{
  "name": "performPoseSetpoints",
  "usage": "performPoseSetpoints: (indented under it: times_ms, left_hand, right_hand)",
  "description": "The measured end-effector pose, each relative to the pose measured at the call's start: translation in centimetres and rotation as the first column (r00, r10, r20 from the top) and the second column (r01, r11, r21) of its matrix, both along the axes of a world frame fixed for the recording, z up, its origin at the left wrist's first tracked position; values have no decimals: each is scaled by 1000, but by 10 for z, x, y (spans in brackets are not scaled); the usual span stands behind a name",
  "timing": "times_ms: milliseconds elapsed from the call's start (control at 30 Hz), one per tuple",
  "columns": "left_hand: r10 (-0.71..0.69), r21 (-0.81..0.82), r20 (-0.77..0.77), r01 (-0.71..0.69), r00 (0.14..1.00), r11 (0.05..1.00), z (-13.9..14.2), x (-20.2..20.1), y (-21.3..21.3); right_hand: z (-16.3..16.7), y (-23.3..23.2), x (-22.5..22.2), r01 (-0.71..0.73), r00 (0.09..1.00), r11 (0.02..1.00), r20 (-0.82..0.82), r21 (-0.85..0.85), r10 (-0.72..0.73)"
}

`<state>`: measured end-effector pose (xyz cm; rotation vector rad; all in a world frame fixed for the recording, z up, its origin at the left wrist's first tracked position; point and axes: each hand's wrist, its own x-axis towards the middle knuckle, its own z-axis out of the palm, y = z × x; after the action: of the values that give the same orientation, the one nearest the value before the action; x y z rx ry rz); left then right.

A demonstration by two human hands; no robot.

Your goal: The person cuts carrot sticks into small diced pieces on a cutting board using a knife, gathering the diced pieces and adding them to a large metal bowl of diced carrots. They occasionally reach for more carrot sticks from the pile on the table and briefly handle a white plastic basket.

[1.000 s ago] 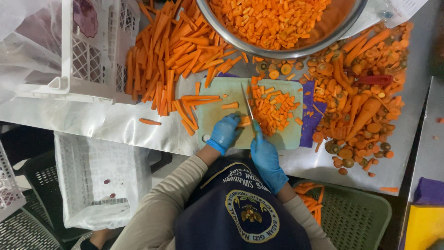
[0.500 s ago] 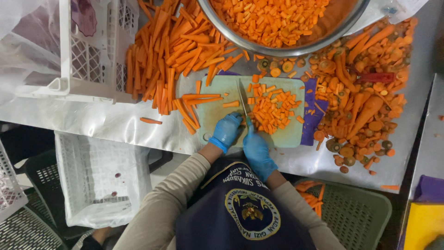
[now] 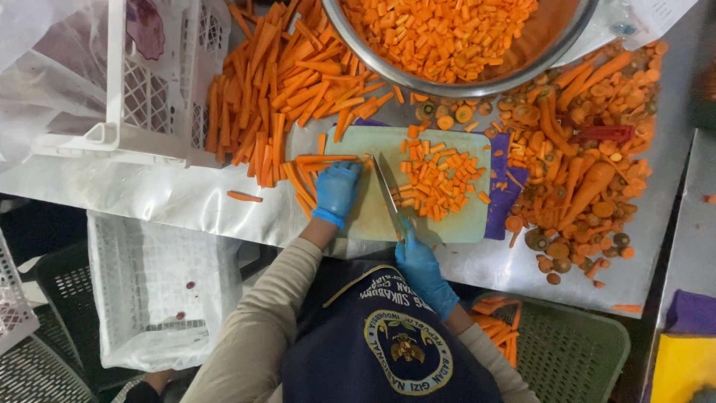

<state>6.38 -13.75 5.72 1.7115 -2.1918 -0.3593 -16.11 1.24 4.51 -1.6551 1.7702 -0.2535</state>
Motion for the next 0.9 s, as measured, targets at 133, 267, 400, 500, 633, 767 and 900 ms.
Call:
performPoseSetpoints:
  times_ms: [133,267,400,500,633,767,900]
  left_hand:
    - [78,-54,-128,-85,989,995,-4,4,18]
    - [-95,-76,-283,76,954,994,-8,-27,42]
    - [-194,-164,-400,138,896,977,-9,-43,49]
    - [-152,-5,-316,159,937,987,-9,-40,47]
    - [-162,-39,-302,157,939,987,-12,-36,45]
    - [-183,-91,-323,162,929,983,-11,-38,46]
    - [-160,31,-331,180,930,983,0,-33,43]
  right_hand:
    - [-7,-7,-9,-72,982,978,-188,-197,35]
    - [1,-28,-15,-18,998,982,-60,-188,7]
    - [18,-39,-5,-60,991,998,-121,-18,58]
    - [28,-38,1,-157,954,988,-258,-6,150]
    - [26,-34,5,-197,954,980,-237,-30,185]
    - [12,-41,17,-177,965,984,-195,11,176]
    - [9,-57,26,-79,988,994,-142,-78,67]
